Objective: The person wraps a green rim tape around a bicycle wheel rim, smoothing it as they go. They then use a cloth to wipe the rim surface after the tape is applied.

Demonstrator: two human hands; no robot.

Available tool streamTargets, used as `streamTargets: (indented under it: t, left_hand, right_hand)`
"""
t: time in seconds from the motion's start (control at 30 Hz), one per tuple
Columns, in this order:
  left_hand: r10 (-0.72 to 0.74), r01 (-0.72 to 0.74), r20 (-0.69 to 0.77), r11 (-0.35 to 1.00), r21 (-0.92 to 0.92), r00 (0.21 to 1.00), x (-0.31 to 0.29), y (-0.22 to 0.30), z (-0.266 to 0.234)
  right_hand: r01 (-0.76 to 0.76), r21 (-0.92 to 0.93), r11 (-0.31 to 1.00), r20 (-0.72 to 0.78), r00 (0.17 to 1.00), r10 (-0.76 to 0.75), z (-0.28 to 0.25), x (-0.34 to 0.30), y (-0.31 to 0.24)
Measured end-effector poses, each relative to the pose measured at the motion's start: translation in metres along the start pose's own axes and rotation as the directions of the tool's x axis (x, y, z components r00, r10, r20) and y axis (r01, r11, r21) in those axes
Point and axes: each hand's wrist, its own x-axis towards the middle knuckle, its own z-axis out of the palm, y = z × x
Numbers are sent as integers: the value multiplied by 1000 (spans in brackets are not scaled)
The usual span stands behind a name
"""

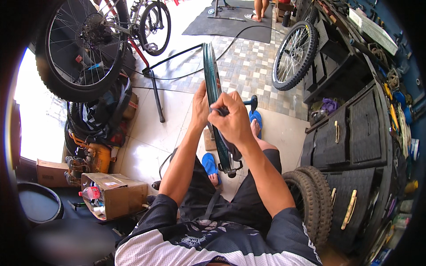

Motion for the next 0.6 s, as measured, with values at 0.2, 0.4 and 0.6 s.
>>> streamTargets:
  t: [0.2,0.4,0.6]
  left_hand:
    - [-12,12,23,1000,11,1000,-53,7,5]
    - [36,-54,60,939,339,998,-114,-3,1]
    - [-77,-26,266,931,365,961,-185,-21,-16]
  right_hand:
    - [-143,-30,989,158,977,146,-7,51,-1]
    - [-212,-25,977,196,957,212,-7,92,17]
    - [-264,-40,964,248,931,266,-4,117,14]
